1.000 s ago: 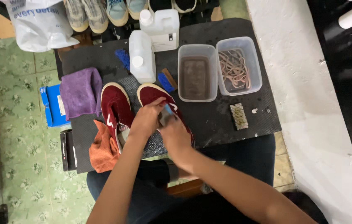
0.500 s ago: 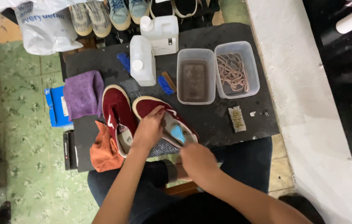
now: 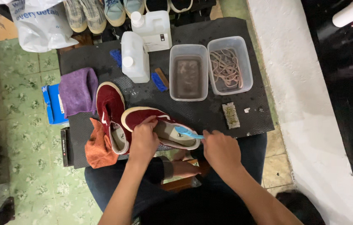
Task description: The person scrubs the upper and toe areas of a maroon sneaker using a blue brush. They repeatedly dip the brush into a container of water and continue scrubbing the shoe's surface.
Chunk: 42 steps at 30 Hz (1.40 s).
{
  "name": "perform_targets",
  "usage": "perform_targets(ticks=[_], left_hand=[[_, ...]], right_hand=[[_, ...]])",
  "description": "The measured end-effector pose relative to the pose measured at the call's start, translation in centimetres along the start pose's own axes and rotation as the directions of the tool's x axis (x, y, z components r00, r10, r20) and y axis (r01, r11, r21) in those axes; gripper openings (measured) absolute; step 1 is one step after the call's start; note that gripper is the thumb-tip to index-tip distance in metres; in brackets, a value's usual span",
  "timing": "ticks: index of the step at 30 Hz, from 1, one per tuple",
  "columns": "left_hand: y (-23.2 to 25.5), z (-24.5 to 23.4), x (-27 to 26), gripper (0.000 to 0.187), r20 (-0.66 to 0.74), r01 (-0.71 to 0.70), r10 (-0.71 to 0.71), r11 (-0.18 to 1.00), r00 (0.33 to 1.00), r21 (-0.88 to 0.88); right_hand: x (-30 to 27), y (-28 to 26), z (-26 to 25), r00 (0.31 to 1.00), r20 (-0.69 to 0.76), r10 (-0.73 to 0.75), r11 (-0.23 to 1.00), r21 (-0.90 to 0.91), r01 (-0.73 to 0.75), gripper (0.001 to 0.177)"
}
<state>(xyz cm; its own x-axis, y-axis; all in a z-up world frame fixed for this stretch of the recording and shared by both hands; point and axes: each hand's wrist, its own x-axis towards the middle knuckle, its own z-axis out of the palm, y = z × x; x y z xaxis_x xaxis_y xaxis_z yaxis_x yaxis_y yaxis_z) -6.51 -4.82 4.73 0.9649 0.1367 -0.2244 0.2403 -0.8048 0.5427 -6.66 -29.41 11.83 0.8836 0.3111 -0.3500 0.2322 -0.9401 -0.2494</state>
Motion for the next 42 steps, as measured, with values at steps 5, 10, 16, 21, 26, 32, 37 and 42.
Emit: perform_targets(ticks=[5,10,16,21,26,32,37,42], left_hand=[[3.6,-0.4,-2.8,0.04,-0.051,0.01,-0.024,0.966,0.998,-0.259],[3.3,2.2,-4.3,0.041,-0.168,-0.053,-0.029,0.887,0.985,-0.46],[1.5,3.1,-4.6,0.037,0.019,0.047,-0.043,0.956,0.999,-0.291],[4.4,1.5,-2.0,0.033,-0.053,-0.119,0.112,0.981,0.992,-0.156],[-2.7,9.2,4.5,0.026,0.112,-0.133,0.15,0.98,0.982,-0.148],[0.3,4.6,4.3,0.026,0.183,-0.114,0.18,0.94,0.967,-0.322],[1.5,3.5,2.9,0.029,0.186,-0.303,0.345,0.927,0.92,-0.22],[-1.7,7.2,4.9,0.022,0.137,-0.175,0.228,0.93,0.964,-0.322]], right_hand=[[0.4,2.5,0.3,0.981,-0.189,-0.043,0.994,-0.106,0.023,0.022],[1.5,2.7,1.1,0.936,-0.34,-0.092,0.988,-0.147,0.044,0.021],[2.0,3.3,3.3,0.948,-0.299,-0.106,0.99,-0.125,0.072,0.023],[2.1,4.2,4.1,0.953,-0.296,-0.063,0.993,-0.11,0.032,0.018],[1.3,4.5,5.6,0.955,-0.265,-0.133,0.986,-0.137,0.099,0.023],[2.6,3.7,7.1,0.871,-0.185,-0.455,0.874,-0.278,0.398,0.019],[6.2,5.4,8.6,0.747,-0.269,-0.608,0.765,-0.449,0.461,0.026],[4.7,6.8,6.1,0.82,-0.302,-0.487,0.836,-0.433,0.337,0.018]])
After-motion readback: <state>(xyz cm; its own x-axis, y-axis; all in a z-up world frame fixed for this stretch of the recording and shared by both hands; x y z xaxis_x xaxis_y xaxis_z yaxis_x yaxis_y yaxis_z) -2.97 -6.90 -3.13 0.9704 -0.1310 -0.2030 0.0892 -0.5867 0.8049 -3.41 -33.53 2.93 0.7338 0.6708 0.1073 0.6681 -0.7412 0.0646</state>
